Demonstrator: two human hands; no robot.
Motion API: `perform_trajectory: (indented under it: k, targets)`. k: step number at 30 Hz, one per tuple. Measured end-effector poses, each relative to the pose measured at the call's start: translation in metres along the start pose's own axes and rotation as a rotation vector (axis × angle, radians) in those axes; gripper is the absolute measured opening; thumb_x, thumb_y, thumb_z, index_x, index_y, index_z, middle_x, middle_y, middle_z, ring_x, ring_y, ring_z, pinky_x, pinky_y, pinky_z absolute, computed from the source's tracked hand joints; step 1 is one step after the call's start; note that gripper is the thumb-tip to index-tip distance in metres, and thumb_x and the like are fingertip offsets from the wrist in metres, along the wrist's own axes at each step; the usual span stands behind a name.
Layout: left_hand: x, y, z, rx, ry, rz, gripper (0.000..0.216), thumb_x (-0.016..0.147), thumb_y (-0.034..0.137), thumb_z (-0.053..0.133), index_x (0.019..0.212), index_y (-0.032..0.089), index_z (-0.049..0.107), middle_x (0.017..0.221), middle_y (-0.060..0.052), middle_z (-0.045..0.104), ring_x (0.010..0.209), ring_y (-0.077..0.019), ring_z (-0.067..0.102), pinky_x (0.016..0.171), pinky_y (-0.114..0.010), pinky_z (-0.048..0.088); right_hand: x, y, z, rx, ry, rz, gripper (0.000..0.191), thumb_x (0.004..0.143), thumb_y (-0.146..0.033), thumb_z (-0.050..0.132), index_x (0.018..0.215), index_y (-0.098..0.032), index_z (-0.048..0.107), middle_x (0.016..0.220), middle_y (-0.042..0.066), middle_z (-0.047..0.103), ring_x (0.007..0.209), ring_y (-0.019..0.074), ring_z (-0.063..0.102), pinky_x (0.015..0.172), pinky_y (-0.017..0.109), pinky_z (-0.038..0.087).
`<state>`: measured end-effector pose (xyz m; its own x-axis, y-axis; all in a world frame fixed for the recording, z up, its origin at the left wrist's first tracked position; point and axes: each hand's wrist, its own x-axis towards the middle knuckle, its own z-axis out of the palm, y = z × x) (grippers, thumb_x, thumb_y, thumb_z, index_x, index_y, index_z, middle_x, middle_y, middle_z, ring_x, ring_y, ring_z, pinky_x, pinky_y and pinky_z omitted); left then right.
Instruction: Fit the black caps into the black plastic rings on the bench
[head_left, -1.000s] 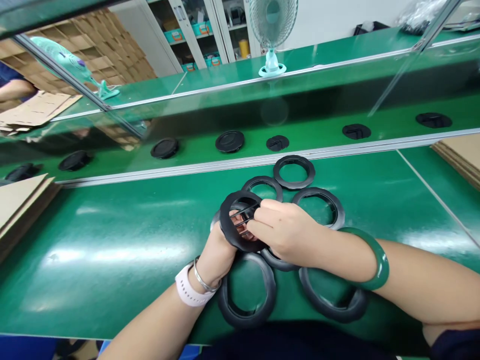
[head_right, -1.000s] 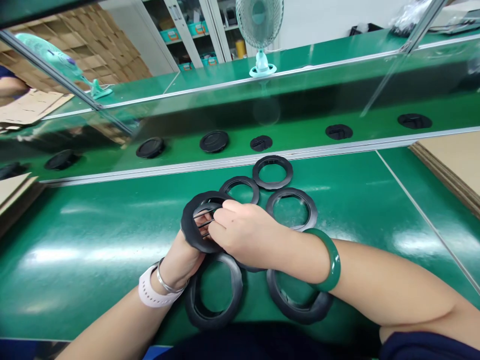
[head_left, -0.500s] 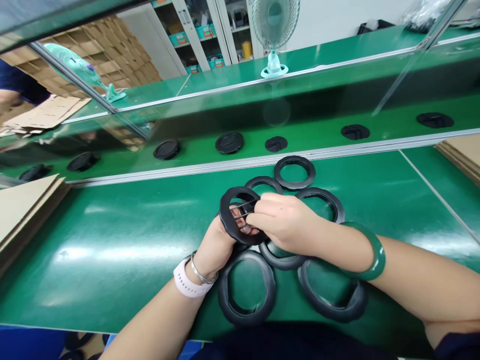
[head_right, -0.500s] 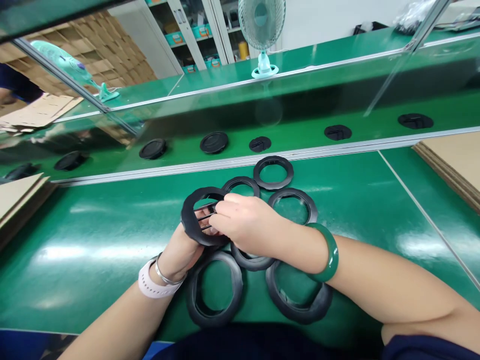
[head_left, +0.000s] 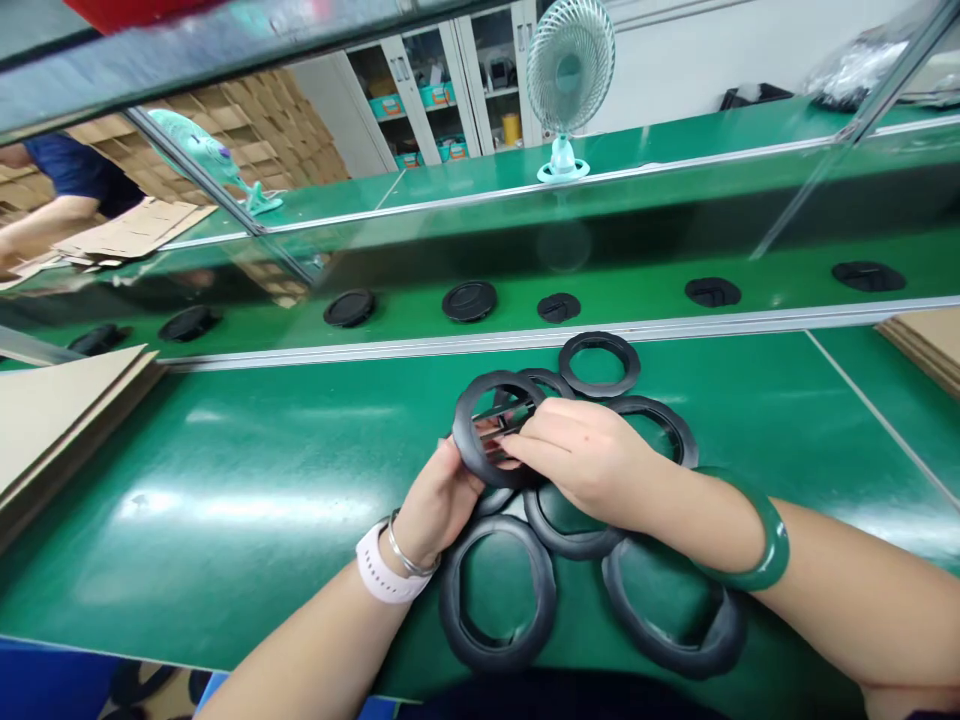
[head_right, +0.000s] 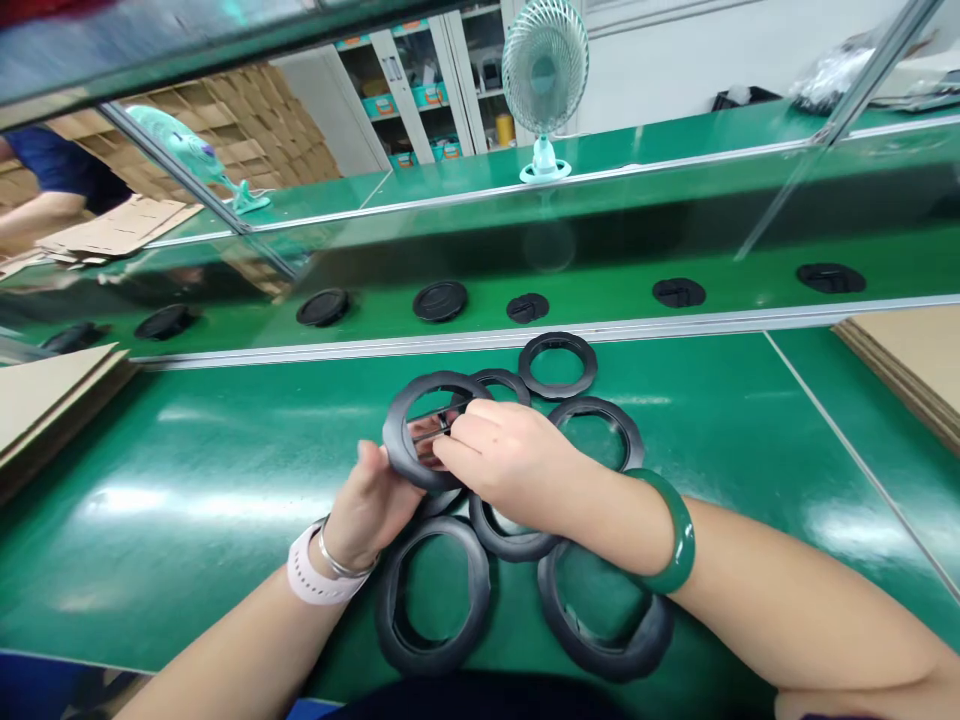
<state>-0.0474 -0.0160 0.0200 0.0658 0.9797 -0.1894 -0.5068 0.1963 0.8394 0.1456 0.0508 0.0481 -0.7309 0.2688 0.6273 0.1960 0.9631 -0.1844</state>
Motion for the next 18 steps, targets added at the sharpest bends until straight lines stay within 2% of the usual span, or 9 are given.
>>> perform_trajectory:
  k: [3, 6, 8, 11, 14, 16, 18]
  targets:
    - [0.001, -0.003, -0.001, 0.019, 0.02, 0.034, 0.041, 0.086, 0.041, 0.071, 0.118, 0.016, 0.071, 0.117, -0.011, 0.073, 0.117, -0.0299, 0.064, 0.105, -0.043, 0.049, 0.004, 0.002, -0.004, 0.109, 0.083, 0.002, 0.022, 0.103, -0.012, 0.047, 0.097, -0.013, 0.068, 0.087, 0.009, 0.066, 0.081, 0.0186, 0.057, 0.073, 0.033, 0.049]
    - [0.003, -0.002, 0.0, -0.019, 0.004, 0.033, 0.04, 0.091, 0.042, 0.064, 0.12, 0.016, 0.07, 0.118, -0.012, 0.073, 0.115, -0.03, 0.066, 0.104, -0.044, 0.051, 0.007, 0.006, -0.011, 0.172, 0.245, 0.111, 0.014, 0.101, -0.015, 0.055, 0.101, -0.015, 0.069, 0.093, 0.007, 0.069, 0.085, 0.0178, 0.061, 0.082, 0.034, 0.051]
    - [0.003, 0.0, 0.002, -0.036, -0.011, 0.041, 0.041, 0.092, 0.044, 0.062, 0.122, 0.016, 0.069, 0.121, -0.013, 0.072, 0.117, -0.0299, 0.065, 0.103, -0.044, 0.052, 0.006, 0.01, -0.012, 0.18, 0.291, 0.253, 0.015, 0.1, -0.019, 0.059, 0.111, -0.017, 0.068, 0.101, 0.007, 0.068, 0.095, 0.0198, 0.062, 0.087, 0.037, 0.051]
    - [0.003, 0.002, 0.003, -0.056, -0.005, 0.037, 0.045, 0.093, 0.048, 0.06, 0.125, 0.016, 0.067, 0.126, -0.014, 0.07, 0.121, -0.0303, 0.063, 0.102, -0.044, 0.052, 0.001, 0.018, -0.004, 0.268, 0.229, 0.542, 0.043, 0.097, -0.037, 0.065, 0.135, -0.02, 0.057, 0.122, 0.012, 0.061, 0.106, 0.0242, 0.06, 0.089, 0.041, 0.053]
    - [0.004, 0.001, 0.003, -0.077, 0.033, 0.017, 0.053, 0.093, 0.055, 0.057, 0.127, 0.015, 0.066, 0.131, -0.016, 0.067, 0.125, -0.0312, 0.061, 0.102, -0.044, 0.053, -0.002, 0.025, 0.008, 0.583, 0.083, 0.815, 0.066, 0.092, -0.049, 0.067, 0.145, -0.015, 0.046, 0.122, 0.016, 0.06, 0.097, 0.0232, 0.064, 0.081, 0.039, 0.057]
    - [0.004, 0.001, 0.003, -0.091, 0.05, -0.002, 0.057, 0.094, 0.058, 0.053, 0.126, 0.014, 0.066, 0.13, -0.017, 0.067, 0.123, -0.0312, 0.062, 0.101, -0.044, 0.053, -0.002, 0.027, 0.012, 0.882, -0.028, 0.888, 0.065, 0.092, -0.048, 0.067, 0.143, -0.012, 0.046, 0.112, 0.014, 0.064, 0.091, 0.0214, 0.065, 0.075, 0.034, 0.057]
    - [0.004, 0.002, 0.004, -0.108, 0.047, -0.028, 0.058, 0.095, 0.059, 0.049, 0.125, 0.012, 0.067, 0.128, -0.017, 0.068, 0.119, -0.0311, 0.065, 0.099, -0.043, 0.054, 0.001, 0.025, 0.013, 1.098, -0.092, 0.884, 0.058, 0.092, -0.044, 0.068, 0.138, -0.013, 0.05, 0.106, 0.011, 0.067, 0.088, 0.0194, 0.065, 0.069, 0.028, 0.056]
